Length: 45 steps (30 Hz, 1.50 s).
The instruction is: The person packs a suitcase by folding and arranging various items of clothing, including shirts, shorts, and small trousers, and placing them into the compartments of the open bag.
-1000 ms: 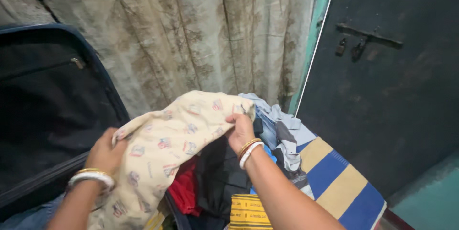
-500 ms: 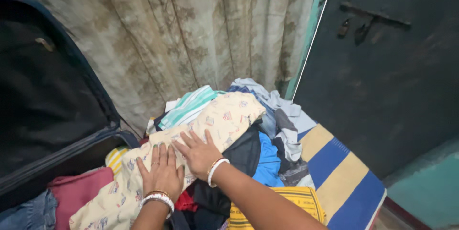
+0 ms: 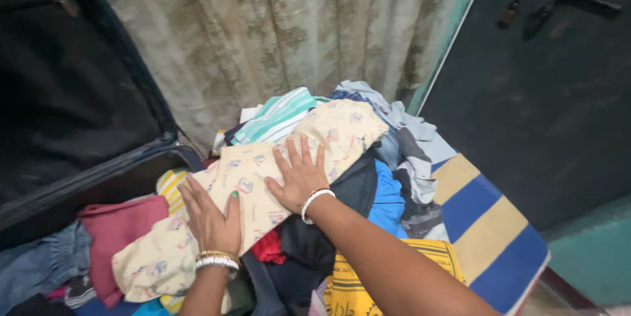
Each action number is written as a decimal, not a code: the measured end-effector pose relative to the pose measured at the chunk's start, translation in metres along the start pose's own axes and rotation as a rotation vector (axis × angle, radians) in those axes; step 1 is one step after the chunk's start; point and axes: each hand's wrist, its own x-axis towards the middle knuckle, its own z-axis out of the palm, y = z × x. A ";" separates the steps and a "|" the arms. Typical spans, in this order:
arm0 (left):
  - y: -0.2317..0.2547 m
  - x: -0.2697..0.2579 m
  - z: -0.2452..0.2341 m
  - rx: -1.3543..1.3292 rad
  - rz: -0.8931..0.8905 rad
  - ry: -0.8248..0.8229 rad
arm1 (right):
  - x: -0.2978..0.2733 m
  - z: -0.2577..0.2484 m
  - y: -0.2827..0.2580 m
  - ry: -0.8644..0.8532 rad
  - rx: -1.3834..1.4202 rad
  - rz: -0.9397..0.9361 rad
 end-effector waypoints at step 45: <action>-0.241 0.061 -0.162 -0.987 -1.141 -0.236 | -0.038 -0.001 -0.187 -0.174 0.258 -0.531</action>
